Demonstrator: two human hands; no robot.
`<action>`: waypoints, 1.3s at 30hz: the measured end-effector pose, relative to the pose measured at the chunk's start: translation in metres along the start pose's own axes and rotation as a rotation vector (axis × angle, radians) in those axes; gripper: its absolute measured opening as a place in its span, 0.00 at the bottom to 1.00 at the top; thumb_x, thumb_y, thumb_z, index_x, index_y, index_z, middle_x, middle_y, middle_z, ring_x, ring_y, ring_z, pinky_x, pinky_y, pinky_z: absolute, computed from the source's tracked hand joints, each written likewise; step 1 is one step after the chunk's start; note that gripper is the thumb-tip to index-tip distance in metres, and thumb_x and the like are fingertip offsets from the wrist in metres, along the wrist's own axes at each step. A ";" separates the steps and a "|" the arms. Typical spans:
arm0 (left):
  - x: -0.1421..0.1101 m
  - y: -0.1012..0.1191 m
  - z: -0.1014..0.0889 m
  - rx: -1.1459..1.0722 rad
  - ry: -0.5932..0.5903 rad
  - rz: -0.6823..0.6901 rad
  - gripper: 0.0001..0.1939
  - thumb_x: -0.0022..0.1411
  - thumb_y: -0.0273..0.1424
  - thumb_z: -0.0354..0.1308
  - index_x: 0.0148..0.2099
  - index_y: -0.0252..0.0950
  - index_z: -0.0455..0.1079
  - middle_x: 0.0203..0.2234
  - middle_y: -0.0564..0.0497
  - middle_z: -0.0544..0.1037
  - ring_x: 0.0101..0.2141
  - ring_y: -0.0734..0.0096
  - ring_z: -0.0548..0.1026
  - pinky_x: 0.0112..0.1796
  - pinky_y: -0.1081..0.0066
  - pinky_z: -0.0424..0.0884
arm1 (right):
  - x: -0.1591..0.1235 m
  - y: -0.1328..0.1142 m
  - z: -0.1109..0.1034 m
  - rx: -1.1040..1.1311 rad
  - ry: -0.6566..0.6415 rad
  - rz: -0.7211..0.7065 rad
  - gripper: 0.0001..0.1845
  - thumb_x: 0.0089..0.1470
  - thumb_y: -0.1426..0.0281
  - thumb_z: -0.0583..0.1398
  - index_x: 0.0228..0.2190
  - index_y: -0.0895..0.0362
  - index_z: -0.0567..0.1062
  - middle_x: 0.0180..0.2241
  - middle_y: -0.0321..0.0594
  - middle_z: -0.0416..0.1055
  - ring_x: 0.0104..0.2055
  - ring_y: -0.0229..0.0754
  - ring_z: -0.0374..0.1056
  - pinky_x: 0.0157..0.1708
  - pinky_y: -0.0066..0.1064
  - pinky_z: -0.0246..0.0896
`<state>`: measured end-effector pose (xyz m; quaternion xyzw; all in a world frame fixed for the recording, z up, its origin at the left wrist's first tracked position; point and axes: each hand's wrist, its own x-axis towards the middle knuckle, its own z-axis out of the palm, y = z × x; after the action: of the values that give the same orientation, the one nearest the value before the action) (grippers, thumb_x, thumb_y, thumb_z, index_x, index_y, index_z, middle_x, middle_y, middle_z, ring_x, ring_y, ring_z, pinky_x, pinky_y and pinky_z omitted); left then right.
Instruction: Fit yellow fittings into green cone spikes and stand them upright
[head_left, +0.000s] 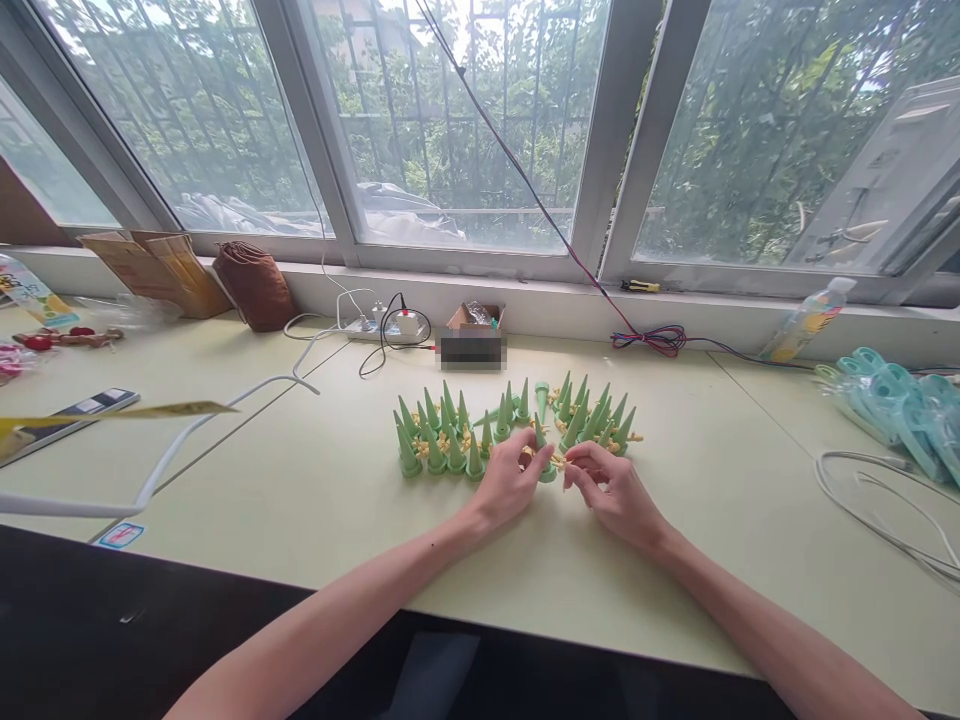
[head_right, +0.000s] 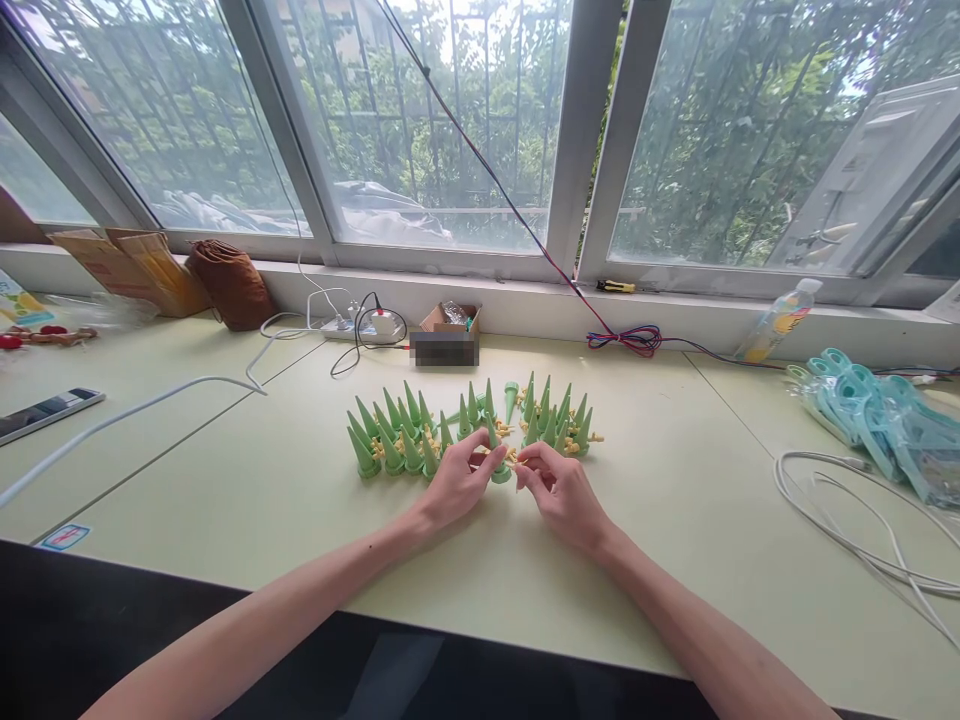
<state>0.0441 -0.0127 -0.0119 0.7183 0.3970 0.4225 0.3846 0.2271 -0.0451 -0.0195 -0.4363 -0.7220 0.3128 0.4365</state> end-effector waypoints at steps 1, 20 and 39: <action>0.000 -0.001 0.000 0.003 -0.002 0.003 0.18 0.68 0.44 0.52 0.32 0.35 0.63 0.25 0.54 0.67 0.22 0.79 0.65 0.22 0.76 0.61 | 0.000 0.000 0.000 -0.006 -0.005 -0.003 0.12 0.65 0.60 0.55 0.39 0.56 0.70 0.27 0.39 0.75 0.27 0.42 0.70 0.24 0.31 0.61; -0.002 -0.003 0.002 -0.015 -0.039 0.024 0.16 0.69 0.41 0.53 0.34 0.34 0.64 0.27 0.53 0.69 0.24 0.77 0.69 0.23 0.76 0.63 | 0.001 0.001 0.002 0.117 0.057 0.039 0.13 0.63 0.59 0.58 0.33 0.54 0.64 0.24 0.37 0.74 0.21 0.38 0.66 0.19 0.29 0.56; -0.003 -0.008 0.004 0.053 -0.026 0.037 0.17 0.68 0.40 0.53 0.31 0.35 0.63 0.24 0.55 0.66 0.22 0.78 0.66 0.21 0.76 0.61 | -0.001 0.010 0.005 0.108 0.068 0.020 0.16 0.65 0.59 0.55 0.27 0.53 0.61 0.23 0.37 0.74 0.16 0.34 0.56 0.18 0.29 0.52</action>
<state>0.0449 -0.0133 -0.0220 0.7410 0.3895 0.4095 0.3626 0.2265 -0.0423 -0.0304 -0.4295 -0.6846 0.3406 0.4804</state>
